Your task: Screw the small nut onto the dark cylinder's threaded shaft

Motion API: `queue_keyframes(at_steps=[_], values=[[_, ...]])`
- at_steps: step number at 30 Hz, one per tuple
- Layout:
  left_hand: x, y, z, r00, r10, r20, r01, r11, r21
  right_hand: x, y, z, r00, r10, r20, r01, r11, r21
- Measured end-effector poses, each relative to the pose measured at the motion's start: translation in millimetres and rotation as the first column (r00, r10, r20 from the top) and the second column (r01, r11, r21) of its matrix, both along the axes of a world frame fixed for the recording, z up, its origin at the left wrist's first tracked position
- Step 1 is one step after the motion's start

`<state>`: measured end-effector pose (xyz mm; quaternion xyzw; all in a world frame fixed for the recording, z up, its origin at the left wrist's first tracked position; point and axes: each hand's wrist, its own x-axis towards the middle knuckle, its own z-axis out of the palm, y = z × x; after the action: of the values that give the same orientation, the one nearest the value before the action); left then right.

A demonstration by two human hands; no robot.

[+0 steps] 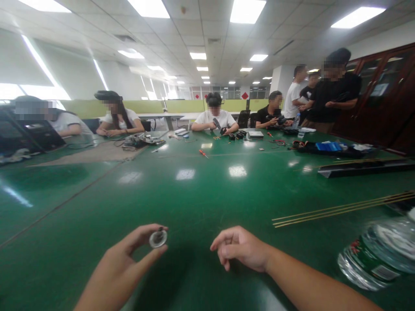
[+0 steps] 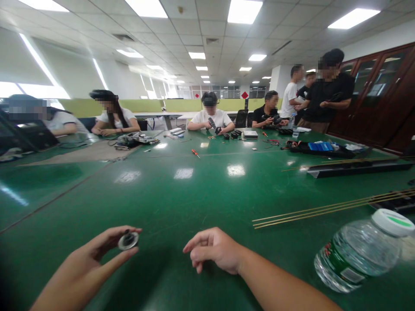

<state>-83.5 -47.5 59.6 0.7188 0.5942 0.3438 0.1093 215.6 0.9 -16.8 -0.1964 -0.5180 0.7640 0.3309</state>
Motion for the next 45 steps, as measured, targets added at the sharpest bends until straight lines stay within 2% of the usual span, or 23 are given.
queue_keyframes(at_steps=[3,5,7,9,13,15,18,25,34,45], values=[[56,19,3.4,0.981,-0.192,0.011,0.192,0.979,-0.071,3,6,2.4,0.977,-0.21,-0.05,0.213,0.973,0.086],[81,31,-1.8,0.959,-0.282,0.022,0.283,0.956,-0.079,5,10,2.3,0.92,-0.391,-0.007,0.385,0.901,0.2],[94,40,-13.8,0.935,-0.354,0.022,0.354,0.932,-0.079,6,12,-0.1,0.827,-0.551,0.112,0.486,0.8,0.352],[97,47,-29.0,0.911,-0.412,0.016,0.412,0.907,-0.086,5,12,-3.4,0.731,-0.648,0.213,0.498,0.721,0.482],[91,53,-53.4,0.905,-0.425,0.03,0.425,0.9,-0.096,2,6,-6.2,0.687,-0.674,0.272,0.429,0.678,0.596],[89,52,-57.9,0.921,-0.385,0.052,0.388,0.916,-0.098,1,3,-4.3,0.675,-0.679,0.288,0.393,0.662,0.639],[89,47,-57.0,0.922,-0.379,0.076,0.385,0.915,-0.12,2,2,1.3,0.657,-0.685,0.313,0.332,0.637,0.696],[92,43,-54.0,0.918,-0.386,0.085,0.394,0.911,-0.12,4,-2,9.0,0.663,-0.664,0.346,0.268,0.642,0.718],[92,39,-52.0,0.894,-0.433,0.111,0.445,0.888,-0.119,5,-2,12.5,0.706,-0.625,0.332,0.286,0.681,0.674],[95,36,-55.8,0.899,-0.431,0.083,0.437,0.895,-0.086,4,-3,14.2,0.678,-0.642,0.358,0.295,0.683,0.668]])
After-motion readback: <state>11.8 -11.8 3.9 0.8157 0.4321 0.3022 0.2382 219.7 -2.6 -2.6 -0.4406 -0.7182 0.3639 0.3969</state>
